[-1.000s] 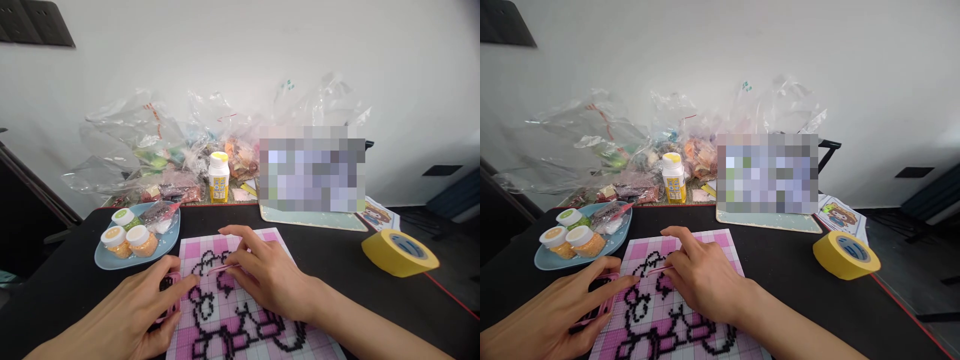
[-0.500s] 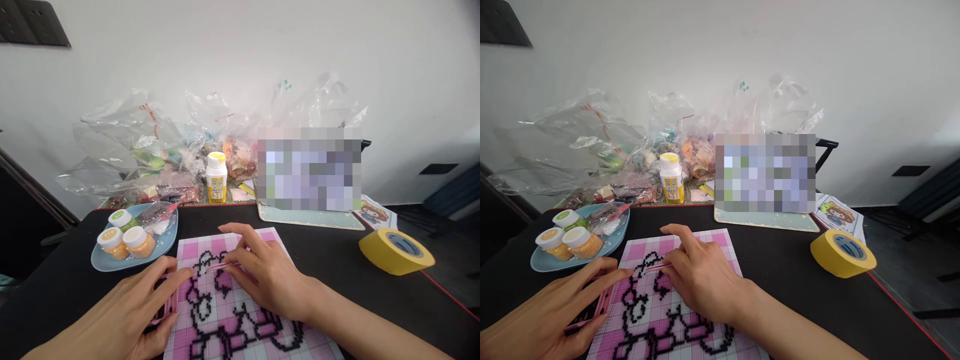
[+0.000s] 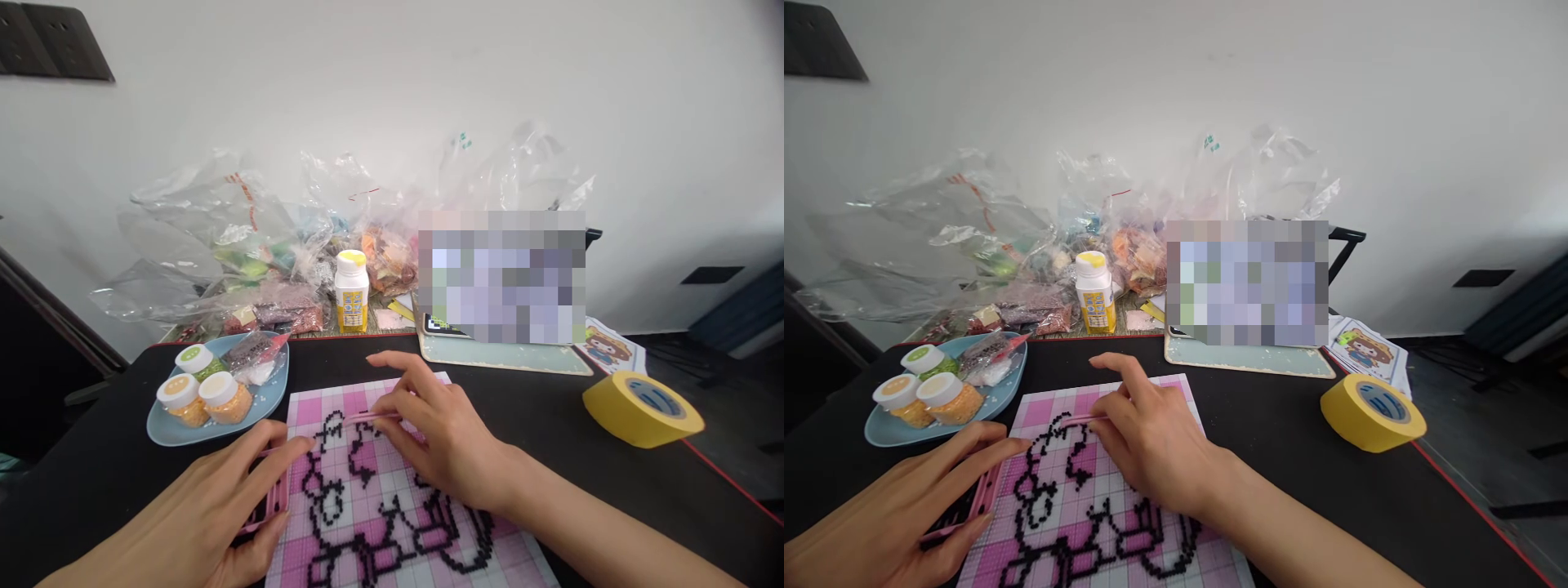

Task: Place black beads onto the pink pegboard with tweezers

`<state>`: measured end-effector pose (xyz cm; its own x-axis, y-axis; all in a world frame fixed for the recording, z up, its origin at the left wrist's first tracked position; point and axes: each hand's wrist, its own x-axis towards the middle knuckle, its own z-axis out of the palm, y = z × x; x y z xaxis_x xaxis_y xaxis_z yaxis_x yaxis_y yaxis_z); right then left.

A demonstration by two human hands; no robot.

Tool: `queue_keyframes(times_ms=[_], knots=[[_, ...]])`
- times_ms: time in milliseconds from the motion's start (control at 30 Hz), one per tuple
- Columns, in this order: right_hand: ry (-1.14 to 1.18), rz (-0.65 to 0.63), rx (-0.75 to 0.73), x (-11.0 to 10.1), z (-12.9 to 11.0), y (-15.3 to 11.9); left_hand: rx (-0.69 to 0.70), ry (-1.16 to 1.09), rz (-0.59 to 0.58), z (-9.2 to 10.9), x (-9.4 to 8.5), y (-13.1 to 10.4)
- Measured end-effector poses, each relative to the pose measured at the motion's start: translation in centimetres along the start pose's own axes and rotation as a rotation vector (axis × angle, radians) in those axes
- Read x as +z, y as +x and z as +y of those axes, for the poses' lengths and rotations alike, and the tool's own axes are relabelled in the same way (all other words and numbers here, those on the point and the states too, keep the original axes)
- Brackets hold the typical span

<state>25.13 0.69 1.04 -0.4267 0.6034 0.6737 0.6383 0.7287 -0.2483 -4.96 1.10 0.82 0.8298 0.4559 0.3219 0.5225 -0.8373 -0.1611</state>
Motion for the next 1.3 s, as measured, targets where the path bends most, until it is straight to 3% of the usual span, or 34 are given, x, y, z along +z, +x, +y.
queue_keyframes(times_ms=[100, 167, 233, 333, 467, 733, 1300], knots=[[0.026, 0.055, 0.136, -0.4, 1.8, 0.0, -0.056, 0.027, 0.004, -0.1, 0.1, -0.1], [0.072, 0.072, 0.268, -0.8, 3.4, -0.1, -0.023, 0.015, 0.006, 0.1, 0.3, -0.2], [0.077, 0.086, 0.379, -1.2, 5.1, -0.1, -0.138, 0.003, 0.023, 0.6, 0.6, -0.4], [0.054, 0.067, 0.484, -1.6, 7.1, -0.3, -0.188, -0.041, 0.029, 1.2, 1.0, -0.5], [0.062, 0.054, 0.53, -1.8, 8.3, -0.4, -0.207, -0.054, 0.043, 1.4, 1.1, -0.5], [0.064, 0.087, 0.603, -1.8, 8.1, -0.3, -0.231, -0.137, 0.005, 1.3, 0.9, -0.5], [0.094, 0.052, 0.563, -1.7, 8.2, -0.7, -0.227, -0.117, 0.024, 1.3, 0.8, -0.5]])
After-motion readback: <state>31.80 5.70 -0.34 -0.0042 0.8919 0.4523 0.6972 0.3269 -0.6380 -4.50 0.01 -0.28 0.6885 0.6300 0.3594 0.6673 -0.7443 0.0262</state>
